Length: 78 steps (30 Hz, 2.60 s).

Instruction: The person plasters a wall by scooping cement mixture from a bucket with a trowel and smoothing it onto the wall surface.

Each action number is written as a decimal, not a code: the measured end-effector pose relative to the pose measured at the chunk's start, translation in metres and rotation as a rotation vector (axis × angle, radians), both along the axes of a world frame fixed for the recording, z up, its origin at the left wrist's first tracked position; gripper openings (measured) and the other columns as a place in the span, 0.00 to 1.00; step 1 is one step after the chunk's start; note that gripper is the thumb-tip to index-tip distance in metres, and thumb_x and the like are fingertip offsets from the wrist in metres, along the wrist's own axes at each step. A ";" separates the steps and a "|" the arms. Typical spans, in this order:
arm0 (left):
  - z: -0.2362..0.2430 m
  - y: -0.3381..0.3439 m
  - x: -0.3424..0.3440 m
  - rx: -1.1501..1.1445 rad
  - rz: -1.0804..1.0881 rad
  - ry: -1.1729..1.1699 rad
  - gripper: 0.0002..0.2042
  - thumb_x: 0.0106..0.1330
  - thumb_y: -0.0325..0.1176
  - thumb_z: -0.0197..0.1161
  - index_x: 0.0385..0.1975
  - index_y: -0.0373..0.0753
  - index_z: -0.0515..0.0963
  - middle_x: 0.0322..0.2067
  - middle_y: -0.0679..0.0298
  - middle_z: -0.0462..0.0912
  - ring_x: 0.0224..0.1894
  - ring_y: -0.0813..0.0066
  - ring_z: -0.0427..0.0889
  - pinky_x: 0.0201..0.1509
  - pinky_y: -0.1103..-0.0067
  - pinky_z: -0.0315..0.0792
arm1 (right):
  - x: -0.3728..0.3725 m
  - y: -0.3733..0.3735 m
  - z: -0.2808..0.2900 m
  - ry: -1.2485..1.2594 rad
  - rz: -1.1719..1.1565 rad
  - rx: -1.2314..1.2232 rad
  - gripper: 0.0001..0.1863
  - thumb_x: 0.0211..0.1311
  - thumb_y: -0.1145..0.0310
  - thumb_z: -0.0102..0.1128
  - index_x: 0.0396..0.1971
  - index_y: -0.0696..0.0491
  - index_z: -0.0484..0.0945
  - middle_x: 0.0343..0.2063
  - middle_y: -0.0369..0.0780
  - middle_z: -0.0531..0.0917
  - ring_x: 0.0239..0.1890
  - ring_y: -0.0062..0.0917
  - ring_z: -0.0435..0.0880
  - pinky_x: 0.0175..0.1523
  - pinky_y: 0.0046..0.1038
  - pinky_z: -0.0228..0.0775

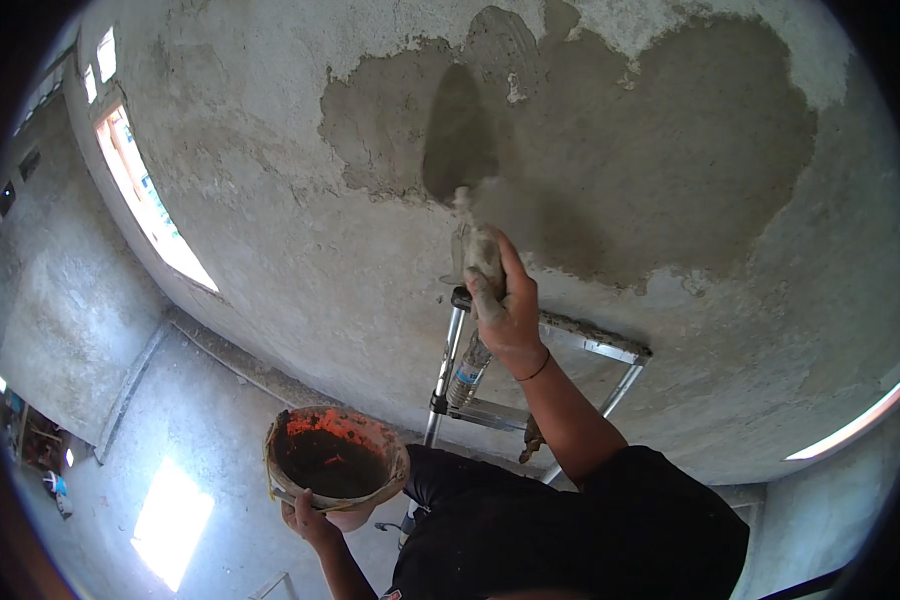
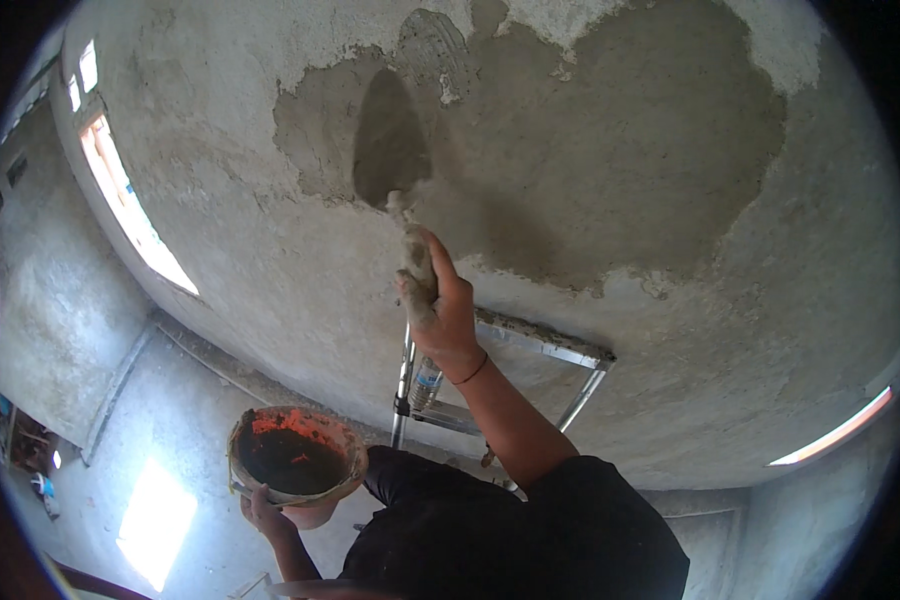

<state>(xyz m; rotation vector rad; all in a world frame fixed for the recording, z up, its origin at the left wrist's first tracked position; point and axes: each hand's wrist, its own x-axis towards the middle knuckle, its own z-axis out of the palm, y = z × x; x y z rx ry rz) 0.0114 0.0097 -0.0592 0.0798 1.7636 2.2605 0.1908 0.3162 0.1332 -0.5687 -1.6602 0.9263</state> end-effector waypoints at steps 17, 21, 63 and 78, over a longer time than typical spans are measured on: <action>0.004 0.005 -0.001 -0.053 -0.006 0.027 0.15 0.52 0.28 0.54 0.39 0.29 0.74 0.34 0.61 0.77 0.35 0.73 0.75 0.42 0.78 0.68 | 0.001 0.001 -0.003 -0.148 -0.223 0.153 0.28 0.61 0.71 0.51 0.62 0.59 0.59 0.41 0.52 0.80 0.39 0.33 0.82 0.45 0.29 0.72; 0.015 0.008 0.000 -0.013 -0.048 0.031 0.15 0.52 0.28 0.54 0.39 0.29 0.74 0.34 0.60 0.77 0.36 0.71 0.76 0.43 0.77 0.69 | 0.010 -0.008 -0.003 -0.107 -0.147 0.115 0.28 0.62 0.68 0.51 0.62 0.59 0.60 0.34 0.46 0.81 0.33 0.24 0.81 0.40 0.25 0.71; 0.063 0.008 -0.015 -0.339 -0.239 0.384 0.11 0.54 0.34 0.63 0.28 0.31 0.76 0.22 0.66 0.75 0.27 0.77 0.72 0.32 0.78 0.67 | 0.008 -0.059 -0.055 -0.674 0.686 -0.721 0.22 0.48 0.76 0.68 0.45 0.58 0.73 0.25 0.37 0.78 0.23 0.20 0.77 0.29 0.24 0.70; 0.079 -0.001 -0.028 -0.463 -0.566 0.465 0.09 0.53 0.35 0.59 0.21 0.34 0.75 0.17 0.67 0.74 0.21 0.80 0.71 0.25 0.79 0.65 | -0.053 -0.101 -0.117 -1.092 0.610 0.075 0.20 0.52 0.69 0.59 0.48 0.52 0.75 0.33 0.50 0.82 0.38 0.44 0.82 0.43 0.39 0.74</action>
